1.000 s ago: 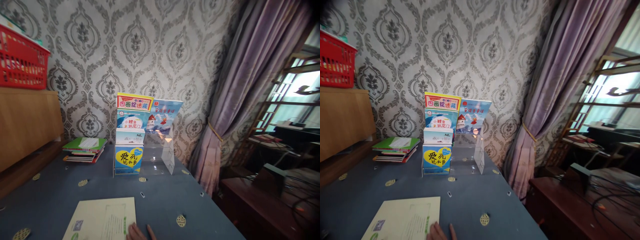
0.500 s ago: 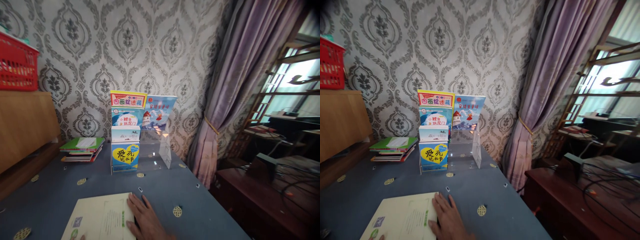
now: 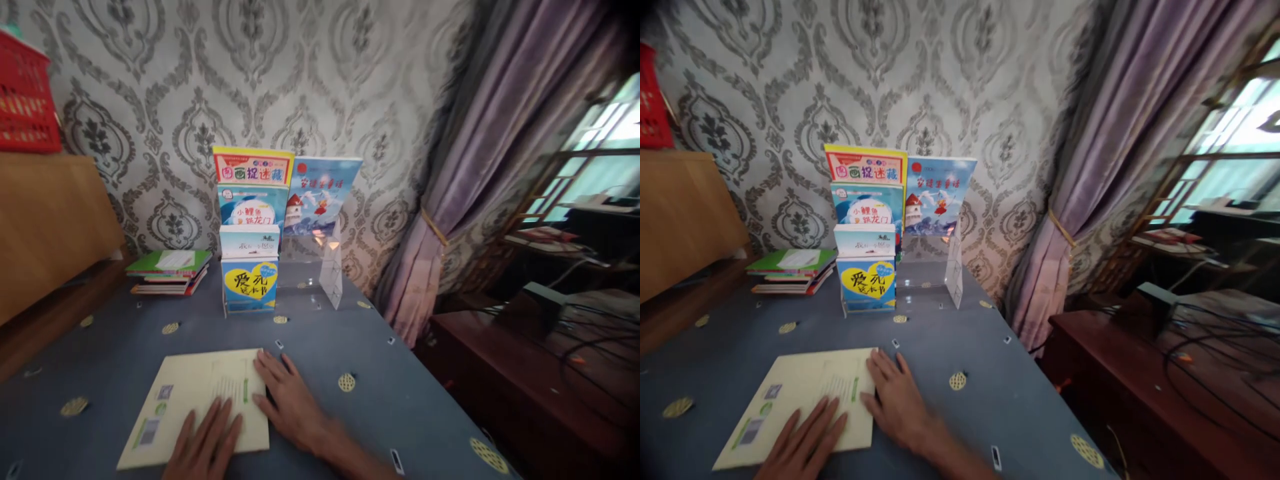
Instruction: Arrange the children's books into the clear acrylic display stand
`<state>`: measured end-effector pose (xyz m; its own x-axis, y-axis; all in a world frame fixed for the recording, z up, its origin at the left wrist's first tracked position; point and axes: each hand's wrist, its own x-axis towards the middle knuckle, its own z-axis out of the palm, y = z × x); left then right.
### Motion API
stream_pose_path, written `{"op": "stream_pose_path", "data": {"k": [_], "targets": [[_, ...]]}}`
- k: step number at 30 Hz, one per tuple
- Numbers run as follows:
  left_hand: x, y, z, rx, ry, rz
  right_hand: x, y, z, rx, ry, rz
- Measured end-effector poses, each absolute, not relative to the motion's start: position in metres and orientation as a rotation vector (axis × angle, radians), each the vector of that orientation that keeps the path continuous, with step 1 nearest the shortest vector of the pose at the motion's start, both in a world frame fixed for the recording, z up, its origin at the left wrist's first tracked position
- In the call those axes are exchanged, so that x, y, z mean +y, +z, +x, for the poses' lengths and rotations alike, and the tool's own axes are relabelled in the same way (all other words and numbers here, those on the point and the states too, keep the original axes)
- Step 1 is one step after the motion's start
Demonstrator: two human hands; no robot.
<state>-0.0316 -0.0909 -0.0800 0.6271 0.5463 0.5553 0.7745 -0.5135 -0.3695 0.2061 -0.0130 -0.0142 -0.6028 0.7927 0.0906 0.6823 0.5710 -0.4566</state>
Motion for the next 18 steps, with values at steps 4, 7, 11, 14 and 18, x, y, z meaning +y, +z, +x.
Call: {"op": "stream_pose_path", "data": {"k": [4,7,11,14,18], "targets": [[-0.09,-0.047,-0.011,-1.251,-0.391,-2.428,-0.008,-0.023,0.208,-2.493,0.505,-1.172],[-0.083,-0.036,-0.006,-1.375,-0.291,-2.504,-0.003,-0.034,0.21,-2.443,0.498,-1.086],[-0.076,-0.036,-0.008,-1.32,-0.234,-2.531,-0.003,-0.038,0.212,-2.415,0.503,-1.049],[-0.078,-0.035,-0.009,-1.177,-0.214,-2.546,-0.004,-0.035,0.211,-2.397,0.545,-1.039],[-0.079,-0.02,-0.01,-1.056,-0.288,-2.563,-0.003,-0.032,0.213,-2.291,0.703,-1.032]]}}
